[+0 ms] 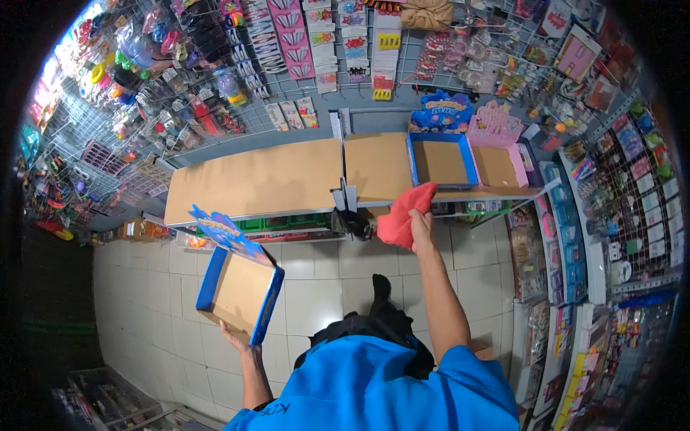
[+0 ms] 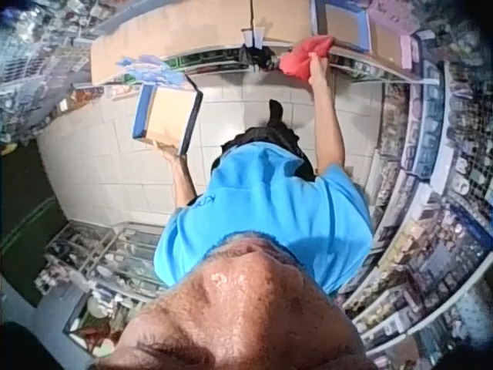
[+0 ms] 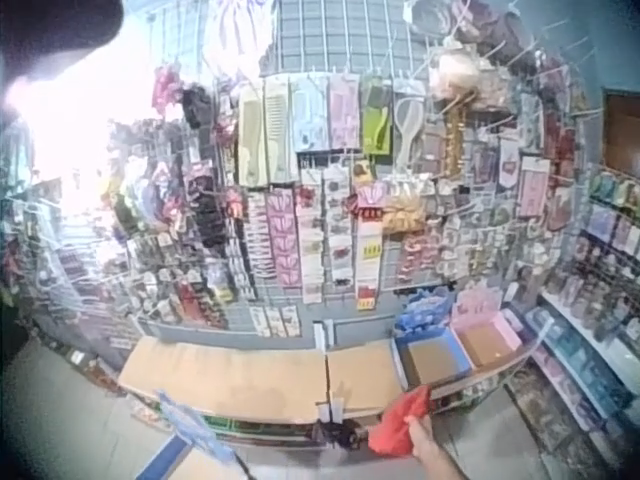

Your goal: Cleaning a shelf and reorganizing display boxes in a stationary store.

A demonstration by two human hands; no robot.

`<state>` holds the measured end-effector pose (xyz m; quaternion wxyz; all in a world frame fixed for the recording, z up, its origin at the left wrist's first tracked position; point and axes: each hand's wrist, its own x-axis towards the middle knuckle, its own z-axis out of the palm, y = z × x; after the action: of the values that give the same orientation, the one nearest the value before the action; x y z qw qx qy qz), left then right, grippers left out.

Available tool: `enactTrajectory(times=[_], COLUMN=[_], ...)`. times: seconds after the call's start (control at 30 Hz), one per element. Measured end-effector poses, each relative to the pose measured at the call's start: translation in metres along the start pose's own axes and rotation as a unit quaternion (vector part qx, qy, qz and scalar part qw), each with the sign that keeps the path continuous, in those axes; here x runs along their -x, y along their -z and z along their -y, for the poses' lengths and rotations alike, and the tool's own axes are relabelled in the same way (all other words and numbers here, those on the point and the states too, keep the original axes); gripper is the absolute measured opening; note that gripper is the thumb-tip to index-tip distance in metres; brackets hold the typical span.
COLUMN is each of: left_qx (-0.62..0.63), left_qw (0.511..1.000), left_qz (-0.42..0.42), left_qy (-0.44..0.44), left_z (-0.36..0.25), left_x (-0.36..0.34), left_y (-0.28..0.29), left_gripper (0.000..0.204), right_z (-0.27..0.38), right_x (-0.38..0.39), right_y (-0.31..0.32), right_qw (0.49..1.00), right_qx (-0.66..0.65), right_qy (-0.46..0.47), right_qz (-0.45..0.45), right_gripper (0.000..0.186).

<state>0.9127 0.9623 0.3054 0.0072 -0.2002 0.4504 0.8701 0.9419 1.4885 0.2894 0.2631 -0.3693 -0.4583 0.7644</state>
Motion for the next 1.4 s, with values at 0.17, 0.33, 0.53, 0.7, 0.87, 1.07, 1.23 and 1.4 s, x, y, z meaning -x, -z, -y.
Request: enactTrajectory(times=[0.17,0.33,0.53,0.7,0.87,1.07,1.23,1.4], left_qx=[0.071,0.110,0.088,0.066,-0.023,-0.081,-0.263,-0.367], left_qw=[0.997,0.991,0.992,0.993,0.993,0.988,0.942,0.901], left_qz=[-0.020,0.050,-0.013,0.022,-0.042,0.008,0.005,0.188], left_qy=[0.006,0.050,0.084,0.096,0.108,0.129,0.208,0.136], left_z=[0.050,0.116,0.174,0.199,0.212,0.209,0.243,0.307], left_x=[-0.050,-0.116,-0.163,-0.181,-0.191,-0.183,-0.128,-0.029], left_y=[-0.072,-0.157,-0.201,-0.208,-0.214,-0.218,-0.168,-0.222], left_gripper=[0.063,0.061,0.051,0.057,0.068,0.094,0.057,0.020], right_z=[-0.001,-0.019,-0.005,0.010,0.011,0.028,0.011,-0.006], right_x=[-0.030,-0.056,-0.056,-0.069,-0.085,-0.130,-0.174,-0.184], right_y=[-0.016,0.022,0.039,0.046,0.056,0.096,0.112,0.124], right_qw=[0.980,0.964,0.956,0.961,0.956,0.967,0.968,0.980], right_qx=[0.185,0.208,0.209,0.198,0.065,-0.065,-0.038,0.069], right_qy=[-0.066,-0.156,-0.207,-0.192,-0.280,-0.243,-0.240,-0.163], right_qz=[0.011,0.047,0.006,0.009,0.062,-0.036,-0.069,-0.095], right_gripper=[0.046,0.050,0.049,0.057,0.051,0.053,0.049,0.040])
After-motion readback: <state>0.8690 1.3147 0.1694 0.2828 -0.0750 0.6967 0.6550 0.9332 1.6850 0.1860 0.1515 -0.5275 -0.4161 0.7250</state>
